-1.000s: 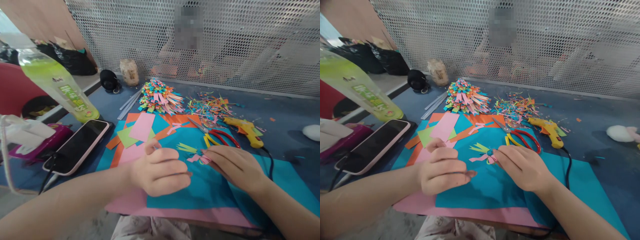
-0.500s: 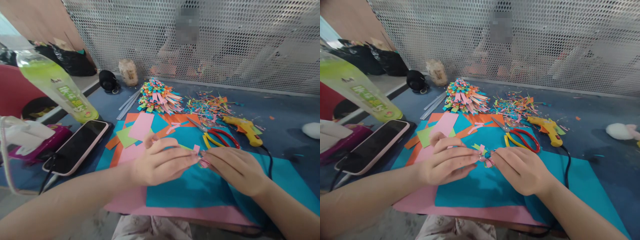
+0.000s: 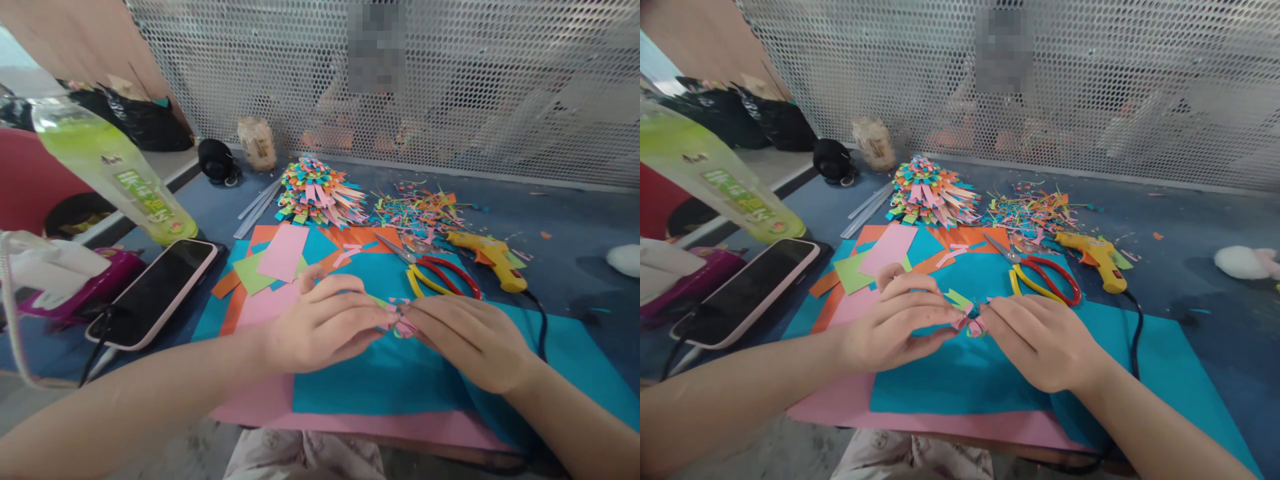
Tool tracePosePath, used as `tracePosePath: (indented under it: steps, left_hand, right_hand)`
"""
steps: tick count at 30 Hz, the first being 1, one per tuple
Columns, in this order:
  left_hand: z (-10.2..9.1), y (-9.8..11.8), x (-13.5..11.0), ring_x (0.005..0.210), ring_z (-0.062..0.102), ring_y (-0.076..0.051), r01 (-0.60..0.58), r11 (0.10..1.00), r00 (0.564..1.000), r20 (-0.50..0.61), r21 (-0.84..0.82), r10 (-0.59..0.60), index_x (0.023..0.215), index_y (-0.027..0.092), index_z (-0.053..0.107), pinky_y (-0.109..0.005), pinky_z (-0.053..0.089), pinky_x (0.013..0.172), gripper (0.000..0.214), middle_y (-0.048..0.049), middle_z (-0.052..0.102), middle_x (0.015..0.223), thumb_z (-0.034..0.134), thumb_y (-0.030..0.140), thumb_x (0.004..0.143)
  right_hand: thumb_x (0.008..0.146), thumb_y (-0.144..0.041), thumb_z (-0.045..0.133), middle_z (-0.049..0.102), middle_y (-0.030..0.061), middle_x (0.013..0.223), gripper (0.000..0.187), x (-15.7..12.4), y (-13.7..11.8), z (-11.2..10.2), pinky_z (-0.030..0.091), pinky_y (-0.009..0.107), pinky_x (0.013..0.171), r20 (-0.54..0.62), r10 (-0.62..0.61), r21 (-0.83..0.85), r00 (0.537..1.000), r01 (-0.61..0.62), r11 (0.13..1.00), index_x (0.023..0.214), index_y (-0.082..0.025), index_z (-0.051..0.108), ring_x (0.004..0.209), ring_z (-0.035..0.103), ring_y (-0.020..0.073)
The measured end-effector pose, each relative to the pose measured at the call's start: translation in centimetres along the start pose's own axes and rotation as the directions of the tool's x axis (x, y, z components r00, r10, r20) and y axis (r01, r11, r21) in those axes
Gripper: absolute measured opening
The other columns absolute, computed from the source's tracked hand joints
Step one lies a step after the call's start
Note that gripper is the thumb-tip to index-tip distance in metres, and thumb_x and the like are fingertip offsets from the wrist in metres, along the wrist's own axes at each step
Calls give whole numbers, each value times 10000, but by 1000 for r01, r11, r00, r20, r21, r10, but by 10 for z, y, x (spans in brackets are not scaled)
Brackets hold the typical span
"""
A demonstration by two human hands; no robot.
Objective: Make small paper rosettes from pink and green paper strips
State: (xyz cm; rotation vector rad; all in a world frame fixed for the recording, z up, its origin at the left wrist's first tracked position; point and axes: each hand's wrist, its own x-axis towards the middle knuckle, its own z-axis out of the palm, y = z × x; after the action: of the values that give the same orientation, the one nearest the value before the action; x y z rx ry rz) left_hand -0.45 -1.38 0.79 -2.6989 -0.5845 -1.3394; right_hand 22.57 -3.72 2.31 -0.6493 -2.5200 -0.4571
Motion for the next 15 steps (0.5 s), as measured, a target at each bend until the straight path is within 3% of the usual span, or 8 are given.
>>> tracePosePath:
  steps: [15]
  left_hand:
    - [2, -1, -2, 890, 581, -137, 25, 997, 999, 30, -79, -23, 980, 191, 568, -327, 363, 877, 238, 34, 699, 846, 648, 172, 756]
  right_hand:
    - [860, -127, 440, 689, 72, 843, 171, 4, -1, 0, 550, 282, 661, 5, -8, -41, 1000, 9, 999, 925, -155, 597, 728, 647, 163]
